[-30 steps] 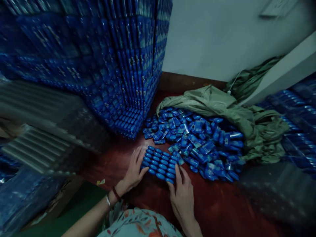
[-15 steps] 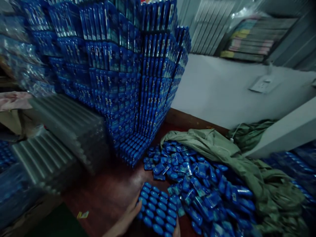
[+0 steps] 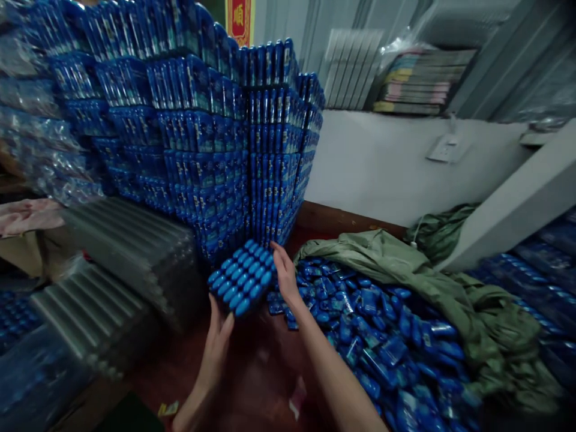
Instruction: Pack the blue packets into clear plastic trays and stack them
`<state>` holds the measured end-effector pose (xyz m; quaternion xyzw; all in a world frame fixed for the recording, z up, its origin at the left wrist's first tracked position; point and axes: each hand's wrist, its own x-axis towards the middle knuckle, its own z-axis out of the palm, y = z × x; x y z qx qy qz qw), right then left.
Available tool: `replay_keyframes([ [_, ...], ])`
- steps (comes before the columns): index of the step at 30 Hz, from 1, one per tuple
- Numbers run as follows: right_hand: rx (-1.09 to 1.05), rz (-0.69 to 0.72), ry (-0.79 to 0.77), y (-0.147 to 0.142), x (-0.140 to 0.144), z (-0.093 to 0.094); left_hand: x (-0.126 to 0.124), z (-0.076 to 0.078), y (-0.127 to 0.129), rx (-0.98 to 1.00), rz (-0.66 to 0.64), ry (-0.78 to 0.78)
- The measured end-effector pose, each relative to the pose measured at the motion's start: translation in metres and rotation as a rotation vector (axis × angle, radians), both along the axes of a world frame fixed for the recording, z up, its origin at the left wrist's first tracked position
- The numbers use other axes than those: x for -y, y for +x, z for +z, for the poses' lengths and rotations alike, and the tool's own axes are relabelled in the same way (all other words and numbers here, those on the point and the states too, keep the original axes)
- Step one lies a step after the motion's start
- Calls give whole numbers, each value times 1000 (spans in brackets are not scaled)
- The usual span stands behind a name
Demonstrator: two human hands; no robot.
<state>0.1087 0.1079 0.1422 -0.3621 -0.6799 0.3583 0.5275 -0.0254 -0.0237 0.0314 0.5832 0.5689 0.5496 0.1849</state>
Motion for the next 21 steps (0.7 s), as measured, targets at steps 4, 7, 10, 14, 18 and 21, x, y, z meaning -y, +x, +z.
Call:
replay_keyframes([
  [4,-36,-208,-105,-34,-43,-10,-43,20,14,148,113,-50],
  [7,7,-201,-57,-38,-35,-39,-61,14,25,78,135,-39],
  [10,46,-47,-28,-32,-33,-57,-75,2,31,16,204,45],
  [14,65,62,-38,-27,-47,-59,-79,-2,28,-57,187,140],
  [18,95,-41,28,-4,-22,-59,-48,10,26,-59,273,112],
  [21,238,-263,84,51,31,-68,-5,4,33,54,270,137],
])
